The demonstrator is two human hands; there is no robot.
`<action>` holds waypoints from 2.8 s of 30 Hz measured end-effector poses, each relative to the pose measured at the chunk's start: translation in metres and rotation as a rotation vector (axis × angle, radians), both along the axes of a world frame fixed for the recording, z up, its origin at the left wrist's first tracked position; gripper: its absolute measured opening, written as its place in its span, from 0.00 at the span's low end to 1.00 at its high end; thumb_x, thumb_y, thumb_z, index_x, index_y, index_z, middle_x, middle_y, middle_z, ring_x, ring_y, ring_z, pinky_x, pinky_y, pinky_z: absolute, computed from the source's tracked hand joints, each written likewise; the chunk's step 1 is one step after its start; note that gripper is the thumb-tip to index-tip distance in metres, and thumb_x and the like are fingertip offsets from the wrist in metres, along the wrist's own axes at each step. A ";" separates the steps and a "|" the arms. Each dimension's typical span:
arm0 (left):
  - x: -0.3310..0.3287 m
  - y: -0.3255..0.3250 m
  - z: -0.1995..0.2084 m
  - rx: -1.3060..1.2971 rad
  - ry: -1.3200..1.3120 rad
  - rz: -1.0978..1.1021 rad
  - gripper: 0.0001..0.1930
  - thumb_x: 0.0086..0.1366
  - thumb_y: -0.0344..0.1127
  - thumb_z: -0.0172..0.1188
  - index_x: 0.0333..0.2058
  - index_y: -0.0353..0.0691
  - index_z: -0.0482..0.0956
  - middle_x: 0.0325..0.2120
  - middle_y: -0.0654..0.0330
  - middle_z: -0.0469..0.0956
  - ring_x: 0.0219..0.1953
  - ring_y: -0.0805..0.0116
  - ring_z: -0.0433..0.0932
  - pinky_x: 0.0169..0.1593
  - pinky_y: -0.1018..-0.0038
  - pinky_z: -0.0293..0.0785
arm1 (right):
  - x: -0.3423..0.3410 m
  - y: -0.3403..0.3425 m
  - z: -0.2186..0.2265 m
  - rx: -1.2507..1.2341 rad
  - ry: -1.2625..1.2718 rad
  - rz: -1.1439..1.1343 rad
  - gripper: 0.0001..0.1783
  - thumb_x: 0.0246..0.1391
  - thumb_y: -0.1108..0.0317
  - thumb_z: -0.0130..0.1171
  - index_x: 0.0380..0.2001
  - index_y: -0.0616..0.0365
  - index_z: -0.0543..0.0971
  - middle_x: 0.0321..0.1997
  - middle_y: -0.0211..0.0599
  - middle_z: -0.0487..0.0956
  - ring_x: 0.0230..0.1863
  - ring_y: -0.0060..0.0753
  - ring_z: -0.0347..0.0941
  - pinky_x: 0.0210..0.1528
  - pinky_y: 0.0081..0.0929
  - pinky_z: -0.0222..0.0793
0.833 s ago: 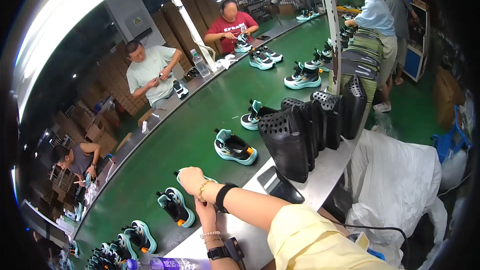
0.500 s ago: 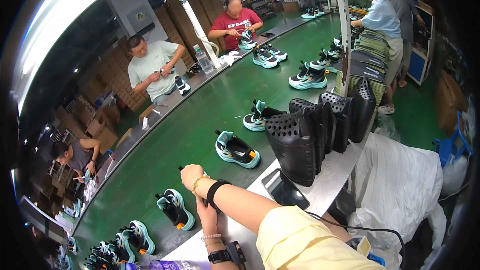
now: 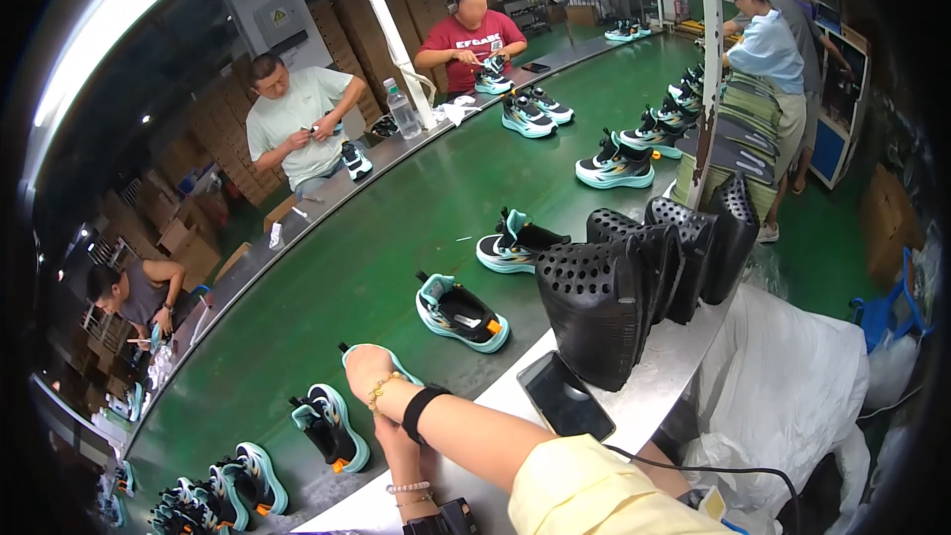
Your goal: Insert shoe lasts and prepare shoe uppers on an assembly line.
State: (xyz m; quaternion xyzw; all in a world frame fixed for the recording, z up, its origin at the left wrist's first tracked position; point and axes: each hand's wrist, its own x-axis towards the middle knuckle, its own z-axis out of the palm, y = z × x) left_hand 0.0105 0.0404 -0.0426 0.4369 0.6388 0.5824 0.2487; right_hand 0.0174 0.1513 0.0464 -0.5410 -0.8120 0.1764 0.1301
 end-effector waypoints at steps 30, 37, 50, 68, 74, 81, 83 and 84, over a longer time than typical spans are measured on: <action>0.113 -0.004 0.090 0.184 0.253 -0.112 0.22 0.65 0.37 0.58 0.57 0.39 0.73 0.67 0.50 0.57 0.58 0.53 0.71 0.59 0.65 0.67 | 0.542 -0.052 0.141 0.594 -0.469 -0.465 0.33 0.59 0.38 0.48 0.30 0.62 0.80 0.27 0.47 0.81 0.34 0.48 0.80 0.36 0.42 0.75; 0.108 0.039 0.058 -0.156 0.529 -0.176 0.31 0.56 0.52 0.66 0.58 0.52 0.73 0.66 0.31 0.48 0.55 0.37 0.73 0.58 0.60 0.70 | 0.537 -0.047 0.123 0.387 -0.422 -0.415 0.38 0.54 0.34 0.53 0.27 0.67 0.82 0.31 0.55 0.81 0.37 0.56 0.80 0.41 0.45 0.75; 0.085 0.015 0.073 -0.056 0.478 -0.175 0.23 0.52 0.36 0.66 0.48 0.38 0.77 0.58 0.35 0.66 0.54 0.42 0.72 0.59 0.60 0.68 | 0.542 -0.041 0.129 0.321 -0.267 -0.455 0.37 0.52 0.36 0.58 0.28 0.70 0.79 0.33 0.59 0.80 0.40 0.60 0.77 0.45 0.46 0.72; 0.010 0.086 0.075 -0.195 0.284 -0.105 0.31 0.64 0.60 0.53 0.40 0.30 0.81 0.38 0.37 0.80 0.44 0.41 0.79 0.50 0.57 0.73 | 0.204 -0.048 0.154 -0.130 -0.175 0.215 0.34 0.48 0.43 0.66 0.13 0.67 0.75 0.12 0.41 0.73 0.14 0.35 0.72 0.21 0.32 0.70; -0.015 0.091 0.050 -0.179 0.346 -0.101 0.35 0.65 0.62 0.53 0.34 0.24 0.80 0.30 0.39 0.81 0.37 0.46 0.82 0.41 0.60 0.75 | 0.155 -0.001 0.102 -0.249 -0.213 0.237 0.33 0.48 0.41 0.66 0.11 0.64 0.75 0.10 0.38 0.72 0.14 0.35 0.72 0.23 0.33 0.70; -0.014 0.089 0.044 -0.152 0.339 -0.047 0.34 0.66 0.60 0.52 0.28 0.25 0.78 0.26 0.38 0.80 0.33 0.45 0.81 0.37 0.58 0.74 | 0.115 -0.028 0.012 0.250 -0.170 0.016 0.20 0.50 0.48 0.64 0.28 0.56 0.85 0.31 0.42 0.84 0.36 0.41 0.83 0.39 0.34 0.78; 0.001 0.090 0.056 -0.195 0.309 -0.067 0.34 0.65 0.61 0.52 0.33 0.27 0.81 0.33 0.34 0.79 0.41 0.38 0.79 0.45 0.55 0.73 | 0.123 -0.022 0.006 0.259 -0.165 -0.016 0.19 0.51 0.49 0.61 0.26 0.55 0.85 0.30 0.41 0.84 0.36 0.41 0.83 0.38 0.35 0.78; 0.002 0.087 0.056 -0.145 0.326 -0.038 0.33 0.65 0.61 0.52 0.32 0.26 0.81 0.31 0.34 0.79 0.39 0.37 0.79 0.43 0.54 0.73 | 0.119 -0.022 0.006 0.244 -0.170 -0.023 0.18 0.53 0.51 0.59 0.26 0.54 0.85 0.30 0.41 0.84 0.36 0.41 0.83 0.38 0.36 0.78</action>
